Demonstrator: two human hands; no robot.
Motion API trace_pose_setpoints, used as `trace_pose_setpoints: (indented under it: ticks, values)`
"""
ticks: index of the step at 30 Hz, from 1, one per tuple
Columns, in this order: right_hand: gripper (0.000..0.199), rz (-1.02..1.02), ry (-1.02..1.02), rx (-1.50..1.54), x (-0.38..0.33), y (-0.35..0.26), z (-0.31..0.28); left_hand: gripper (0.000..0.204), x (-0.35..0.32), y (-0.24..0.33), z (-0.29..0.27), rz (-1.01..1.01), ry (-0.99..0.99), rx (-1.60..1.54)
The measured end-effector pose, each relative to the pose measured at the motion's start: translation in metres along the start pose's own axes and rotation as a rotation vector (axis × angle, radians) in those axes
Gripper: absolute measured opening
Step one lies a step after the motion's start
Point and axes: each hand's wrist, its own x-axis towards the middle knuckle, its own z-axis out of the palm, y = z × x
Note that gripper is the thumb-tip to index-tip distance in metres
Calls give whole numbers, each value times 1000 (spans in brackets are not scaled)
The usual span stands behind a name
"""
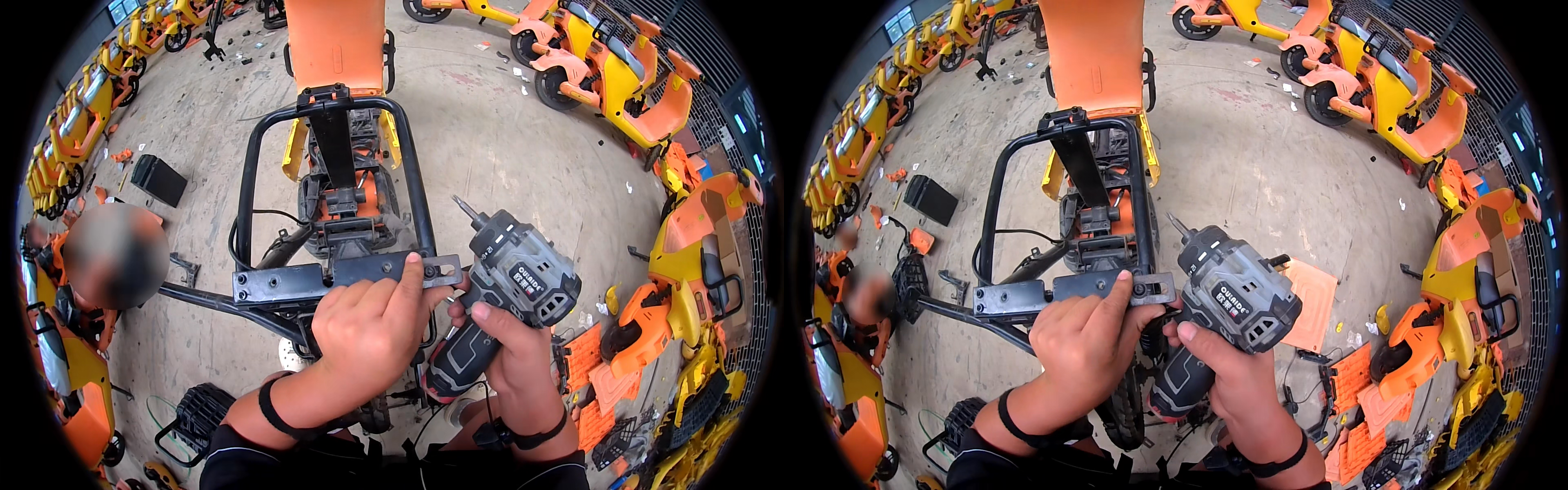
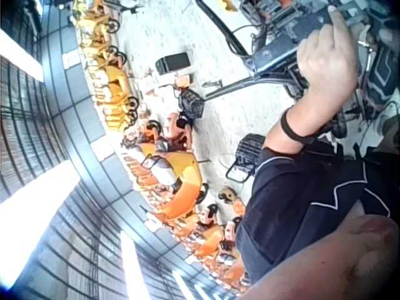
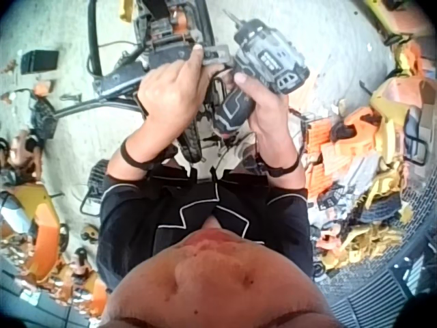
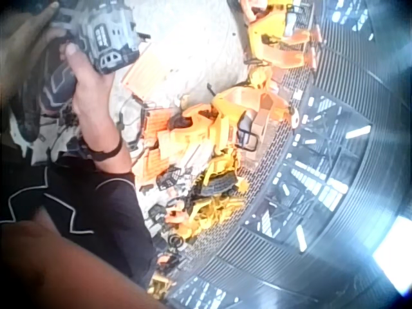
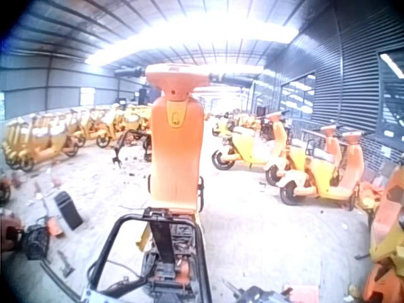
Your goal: The person uses a cordless impact driver to secure a metal bracket onto the handlebar stem of an electric scooter. They align the bracket, drive in multiple screws, and then attach a small plastic component to the assembly.
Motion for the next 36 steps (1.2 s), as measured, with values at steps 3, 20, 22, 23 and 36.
trace_pose_setpoints:
  ticks: [3,20,22,23,36]
  values:
    - [40,11,-4,0,-1,0,0,48,0,0,-1,-1,-21,-14]
    - [55,-91,23,-117,-8,-8,-5,46,0,-3,-7,-7,-58,-46]
    - [56,-105,32,-165,-14,-19,-1,46,1,-4,-7,1,-50,-43]
    - [55,-113,16,-206,-17,-26,1,45,1,-4,-7,5,-44,-43]
    - [37,219,-100,-874,-32,-111,49,37,-6,-3,2,-20,87,-62]
